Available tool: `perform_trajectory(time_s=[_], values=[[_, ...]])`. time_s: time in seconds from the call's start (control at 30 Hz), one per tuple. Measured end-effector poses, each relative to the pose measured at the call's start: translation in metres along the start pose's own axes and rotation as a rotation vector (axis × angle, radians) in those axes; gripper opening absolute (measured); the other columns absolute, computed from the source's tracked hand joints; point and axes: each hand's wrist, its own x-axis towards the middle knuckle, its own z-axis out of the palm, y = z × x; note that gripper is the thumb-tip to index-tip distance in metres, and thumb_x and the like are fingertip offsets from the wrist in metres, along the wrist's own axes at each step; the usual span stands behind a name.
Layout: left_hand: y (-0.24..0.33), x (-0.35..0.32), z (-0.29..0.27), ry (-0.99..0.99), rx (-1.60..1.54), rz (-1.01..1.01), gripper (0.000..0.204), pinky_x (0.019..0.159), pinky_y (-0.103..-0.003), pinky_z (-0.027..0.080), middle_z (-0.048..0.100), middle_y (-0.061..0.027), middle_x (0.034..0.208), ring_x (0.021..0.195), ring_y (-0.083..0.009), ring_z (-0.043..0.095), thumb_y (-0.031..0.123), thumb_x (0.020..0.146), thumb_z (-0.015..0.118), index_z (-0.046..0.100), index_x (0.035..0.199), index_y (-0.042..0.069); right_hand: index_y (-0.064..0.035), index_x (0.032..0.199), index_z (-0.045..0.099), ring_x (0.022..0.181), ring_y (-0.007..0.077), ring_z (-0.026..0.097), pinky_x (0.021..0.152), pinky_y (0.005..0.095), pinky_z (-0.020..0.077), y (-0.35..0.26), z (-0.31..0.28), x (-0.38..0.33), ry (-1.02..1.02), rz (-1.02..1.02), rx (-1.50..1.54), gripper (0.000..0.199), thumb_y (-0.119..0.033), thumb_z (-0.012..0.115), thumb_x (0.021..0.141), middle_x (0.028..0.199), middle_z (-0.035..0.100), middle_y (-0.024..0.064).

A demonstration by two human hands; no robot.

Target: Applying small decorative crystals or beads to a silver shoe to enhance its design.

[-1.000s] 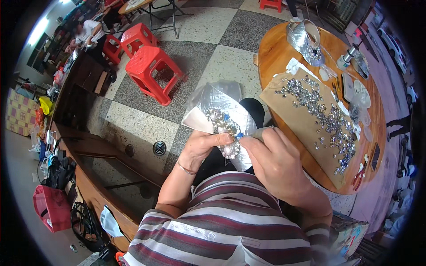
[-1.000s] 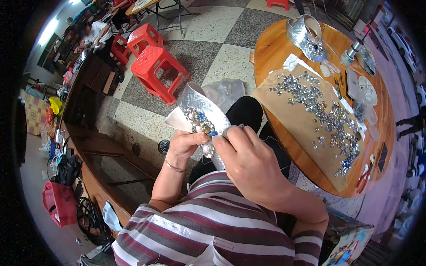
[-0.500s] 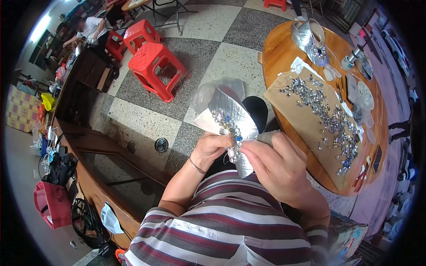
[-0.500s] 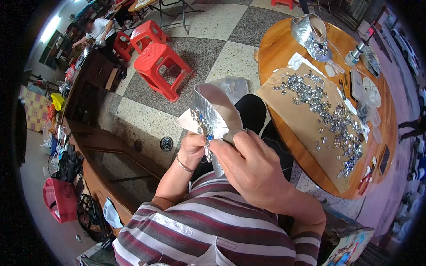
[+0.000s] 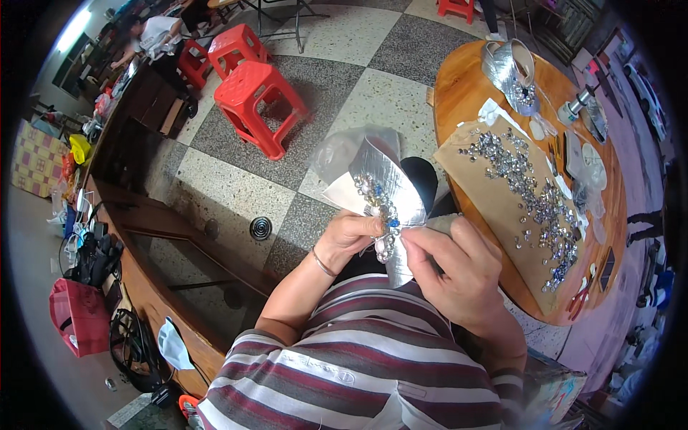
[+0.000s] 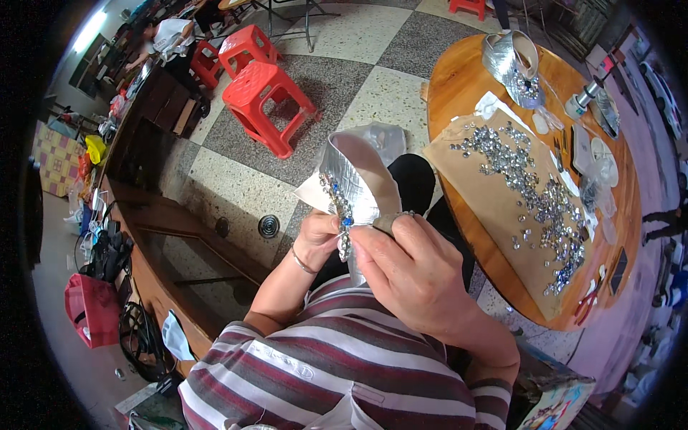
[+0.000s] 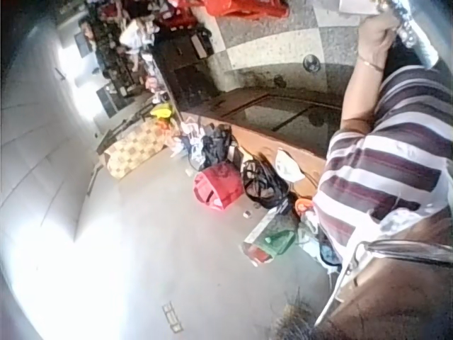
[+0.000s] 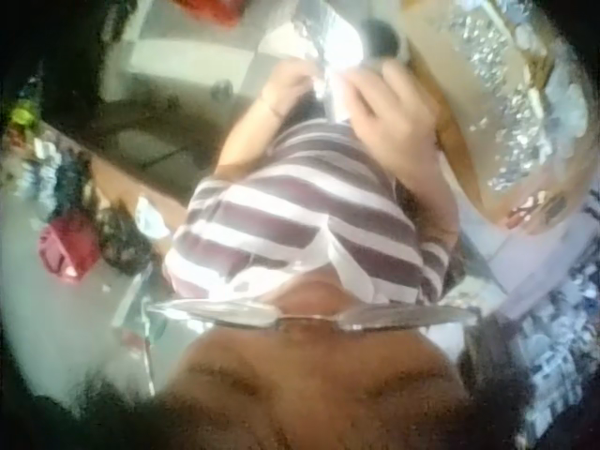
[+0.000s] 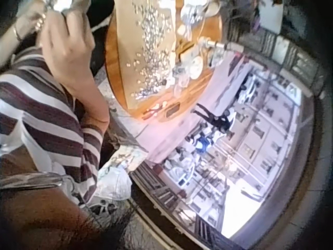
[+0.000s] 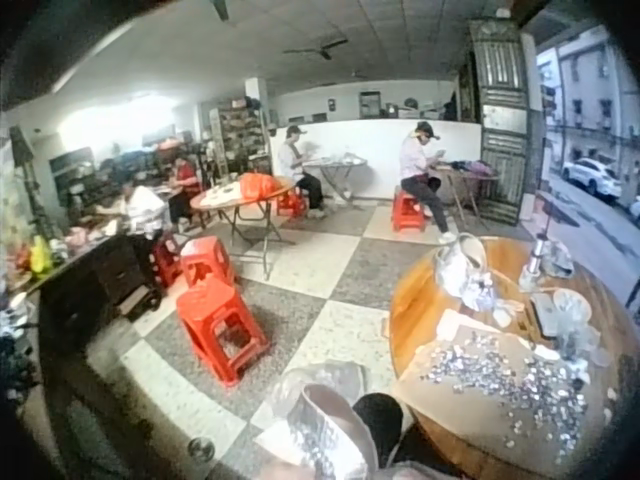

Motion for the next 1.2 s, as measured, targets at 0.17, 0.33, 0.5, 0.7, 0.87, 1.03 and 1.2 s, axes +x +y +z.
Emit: perform_trajectory(time_s=[0.17,0.33,0.5,0.7,0.87,1.03,1.2], values=[[0.001,-0.003,-0.004,-0.021,0.028,0.01,0.061,0.092,-0.038,0.043,0.058,-0.0142,0.11,0.102,-0.0255,0.057,0.005,0.067,0.072,0.045,0.122,0.0,-0.0047,0.084,0.063,0.06,0.0209,0.056,0.052,0.0304,0.044,-0.003,0.001,0.001,-0.008,-0.001,-0.019,0.019,0.004,0.068,0.067,0.071,0.054,0.0065],[0.005,-0.004,-0.004,-0.086,0.02,0.029,0.049,0.087,-0.037,0.045,0.06,-0.0129,0.105,0.096,-0.0229,0.059,0.002,0.072,0.068,0.05,0.117,-0.001,-0.0046,0.083,0.063,0.06,0.0203,0.056,0.052,0.0301,0.0441,-0.004,0.004,0.001,0.004,0.013,-0.003,0.019,0.004,0.068,0.067,0.071,0.054,0.0062],[0.0,-0.004,-0.007,-0.066,-0.046,0.012,0.047,0.087,-0.037,0.046,0.061,-0.0127,0.102,0.095,-0.0229,0.06,0.001,0.072,0.067,0.05,0.116,-0.001,-0.0044,0.084,0.062,0.058,0.0193,0.055,0.051,0.0295,0.0446,-0.004,0.006,0.001,-0.005,0.051,0.021,0.017,0.002,0.067,0.069,0.07,0.052,0.0059],[0.005,-0.002,-0.002,-0.012,-0.136,-0.063,0.042,0.085,-0.036,0.048,0.062,-0.0127,0.099,0.091,-0.023,0.061,-0.002,0.072,0.064,0.053,0.112,-0.001,-0.0042,0.086,0.061,0.059,0.021,0.056,0.051,0.0308,0.0453,-0.001,0.009,0.002,0.002,0.083,0.082,0.016,-0.001,0.067,0.072,0.07,0.049,0.0062],[0.007,-0.005,0.001,0.032,-0.237,-0.172,0.036,0.083,-0.036,0.049,0.062,-0.0134,0.097,0.089,-0.0225,0.062,-0.001,0.074,0.063,0.054,0.109,-0.001,-0.0042,0.086,0.062,0.058,0.021,0.056,0.05,0.0305,0.0448,-0.003,0.012,0.005,0.001,0.144,0.096,0.014,-0.001,0.066,0.073,0.069,0.051,0.0062],[0.006,-0.007,-0.008,-0.01,-0.312,-0.245,0.034,0.083,-0.036,0.049,0.062,-0.014,0.097,0.089,-0.0225,0.062,0.002,0.076,0.062,0.054,0.108,-0.002,-0.0021,0.082,0.065,0.05,0.0094,0.049,0.046,0.023,0.0389,-0.002,0.014,0.01,0.031,0.162,0.102,0.014,0.005,0.067,0.071,0.065,0.051,0.0038],[0.005,-0.008,-0.008,0.019,-0.353,-0.274,0.033,0.084,-0.037,0.049,0.062,-0.0142,0.097,0.089,-0.0228,0.062,0.003,0.076,0.061,0.054,0.108,-0.003,-0.0008,0.081,0.063,0.051,0.0088,0.048,0.046,0.0223,0.0376,-0.003,0.015,0.011,0.001,0.25,0.192,0.012,0.005,0.066,0.072,0.066,0.052,0.0039]])
